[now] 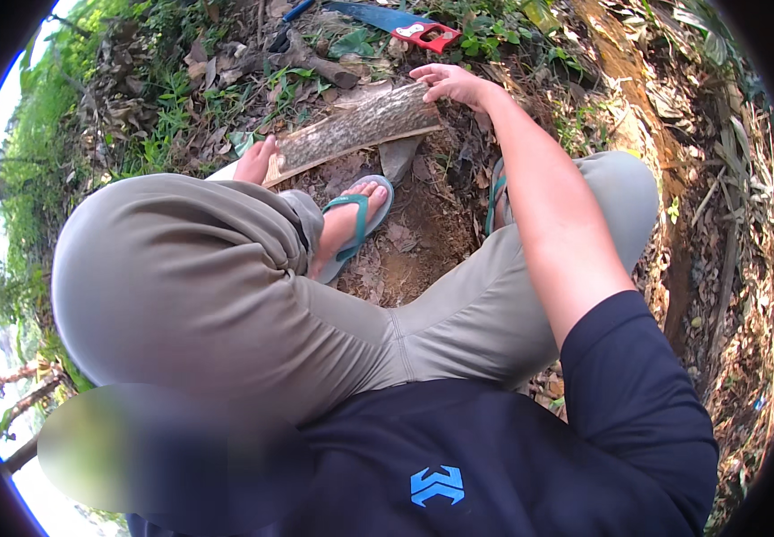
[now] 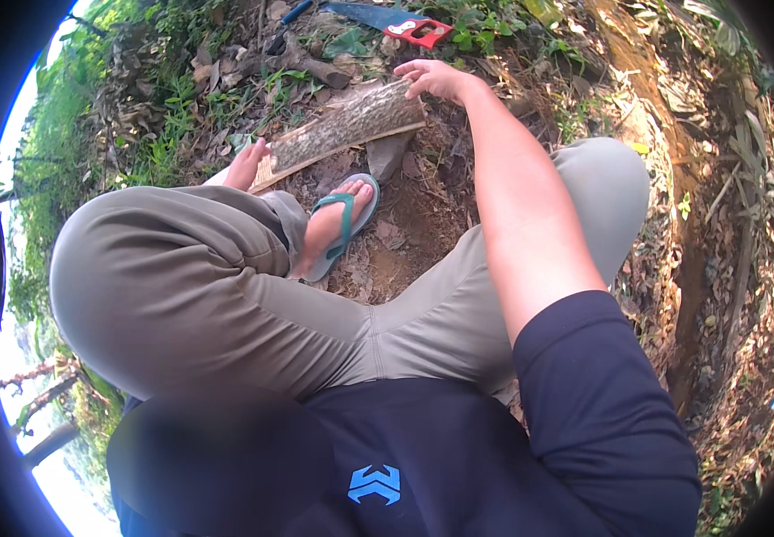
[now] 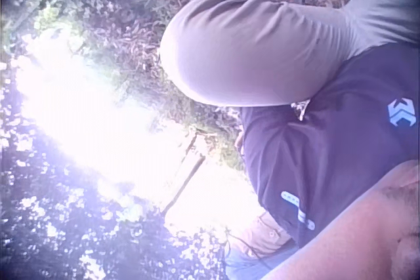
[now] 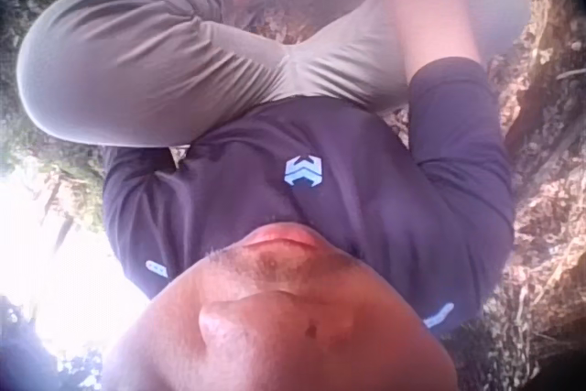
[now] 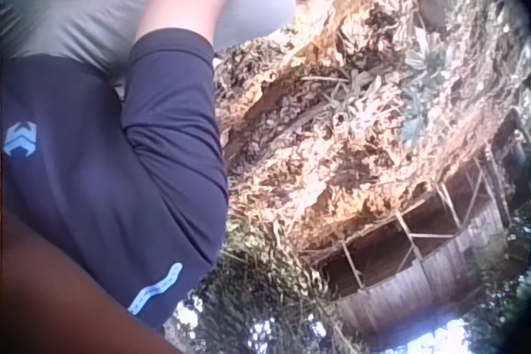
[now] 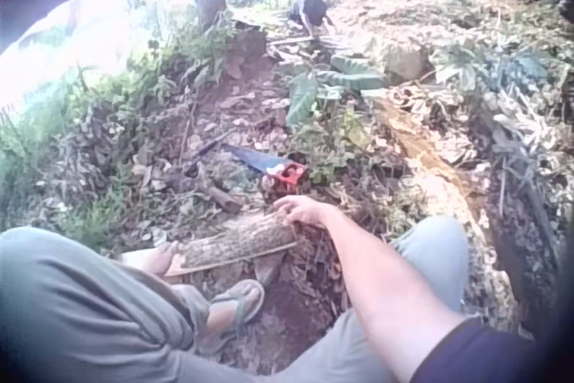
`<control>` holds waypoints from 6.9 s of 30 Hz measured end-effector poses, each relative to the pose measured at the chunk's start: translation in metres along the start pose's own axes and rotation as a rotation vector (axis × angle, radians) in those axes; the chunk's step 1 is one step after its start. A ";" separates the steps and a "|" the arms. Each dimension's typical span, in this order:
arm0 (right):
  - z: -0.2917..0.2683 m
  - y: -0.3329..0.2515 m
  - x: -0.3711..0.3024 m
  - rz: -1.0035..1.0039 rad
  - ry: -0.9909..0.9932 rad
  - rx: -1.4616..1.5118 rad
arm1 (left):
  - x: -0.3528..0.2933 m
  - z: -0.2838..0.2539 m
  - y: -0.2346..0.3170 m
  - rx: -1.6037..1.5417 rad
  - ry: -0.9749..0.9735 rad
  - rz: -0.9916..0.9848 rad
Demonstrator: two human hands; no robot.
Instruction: The person uses a hand saw to cut through several wooden boards while squatting on the ground.
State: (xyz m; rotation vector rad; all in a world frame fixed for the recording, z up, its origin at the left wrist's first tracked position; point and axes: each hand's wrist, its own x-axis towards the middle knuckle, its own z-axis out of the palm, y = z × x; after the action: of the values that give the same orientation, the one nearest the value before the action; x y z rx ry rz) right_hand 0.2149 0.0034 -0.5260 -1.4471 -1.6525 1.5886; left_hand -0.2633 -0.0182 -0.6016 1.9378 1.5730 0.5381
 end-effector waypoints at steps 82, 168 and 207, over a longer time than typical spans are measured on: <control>-0.091 -0.054 -0.037 -0.240 0.032 -1.364 | 0.040 0.058 0.100 0.087 -0.052 0.264; -0.134 -0.085 -0.147 0.292 -0.072 -1.308 | 0.040 0.025 0.021 -0.246 -0.140 0.162; 0.124 -0.228 -0.111 -0.403 0.837 0.021 | 0.002 0.070 0.137 0.009 -0.201 0.641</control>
State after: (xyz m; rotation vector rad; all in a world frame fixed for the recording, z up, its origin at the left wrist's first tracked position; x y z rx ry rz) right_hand 0.0639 -0.1045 -0.3134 -1.3724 -1.2831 0.6291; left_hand -0.1176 -0.0479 -0.5639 2.4106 0.8121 0.5594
